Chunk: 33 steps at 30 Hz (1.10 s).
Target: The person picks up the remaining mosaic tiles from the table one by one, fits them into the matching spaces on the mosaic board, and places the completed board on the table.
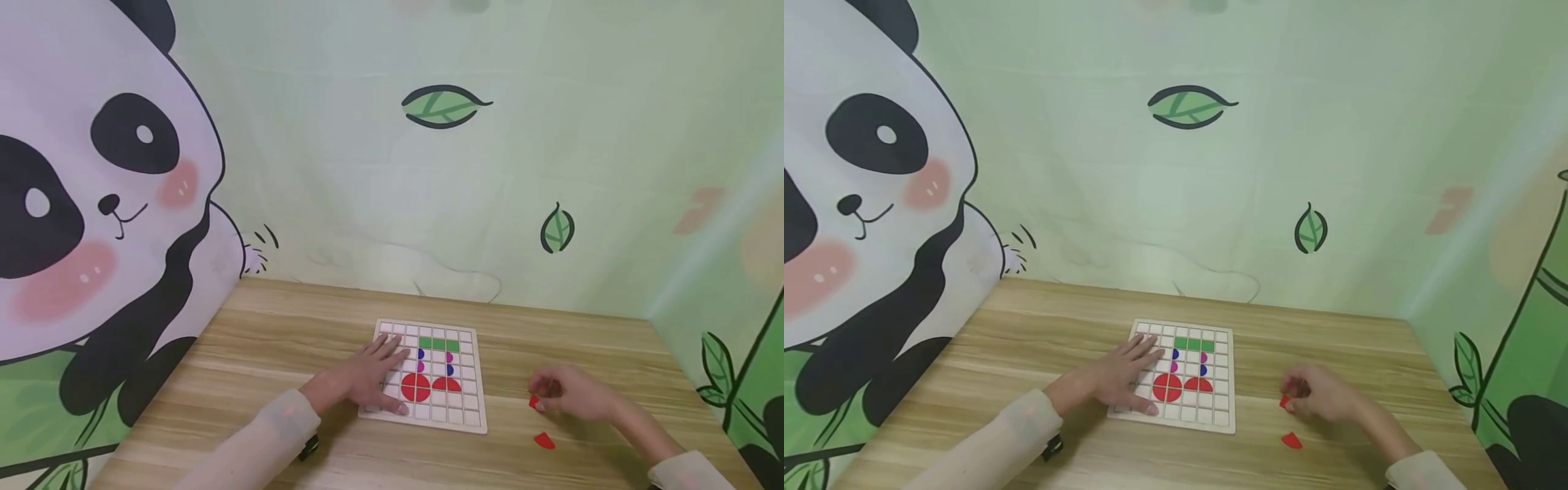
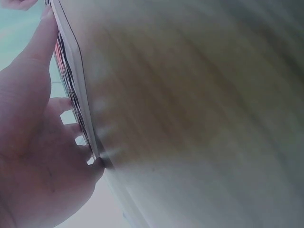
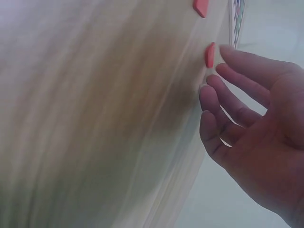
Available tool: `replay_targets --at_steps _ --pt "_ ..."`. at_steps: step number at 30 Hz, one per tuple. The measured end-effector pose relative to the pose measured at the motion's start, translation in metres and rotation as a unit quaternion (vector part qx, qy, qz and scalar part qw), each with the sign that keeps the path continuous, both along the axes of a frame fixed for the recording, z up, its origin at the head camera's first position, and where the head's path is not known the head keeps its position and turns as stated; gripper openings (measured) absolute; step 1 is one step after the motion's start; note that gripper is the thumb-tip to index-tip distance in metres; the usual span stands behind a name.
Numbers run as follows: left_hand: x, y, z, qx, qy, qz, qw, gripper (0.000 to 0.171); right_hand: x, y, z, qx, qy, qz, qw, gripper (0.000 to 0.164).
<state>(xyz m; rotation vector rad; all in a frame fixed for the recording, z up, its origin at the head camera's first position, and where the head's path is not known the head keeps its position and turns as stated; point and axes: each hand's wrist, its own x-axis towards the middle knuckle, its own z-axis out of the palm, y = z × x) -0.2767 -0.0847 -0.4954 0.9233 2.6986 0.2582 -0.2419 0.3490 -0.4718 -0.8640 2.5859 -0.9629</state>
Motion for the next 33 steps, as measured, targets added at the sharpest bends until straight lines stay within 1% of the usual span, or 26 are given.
replay_targets --at_steps 8,15,23,29,33 --pt "-0.001 0.001 -0.001 0.005 0.001 -0.003 1.0000 0.114 0.003 0.002 -0.007 0.005 0.006 -0.006 1.000 0.016" --pt "-0.002 0.001 -0.003 0.004 0.001 0.000 1.0000 0.115 0.004 0.004 -0.011 -0.012 0.015 -0.011 1.000 0.015" --pt "-0.001 0.002 -0.003 0.001 0.000 0.003 1.0000 0.115 0.007 0.003 -0.016 -0.021 -0.014 -0.049 0.998 0.017" --pt "0.000 0.001 -0.002 0.003 0.000 -0.001 1.0000 0.114 0.006 0.000 -0.019 -0.023 -0.001 -0.064 0.998 0.020" --pt "0.000 0.000 -0.002 0.001 0.003 -0.002 1.0000 0.114 0.007 -0.001 -0.018 -0.022 -0.005 -0.080 0.997 0.021"
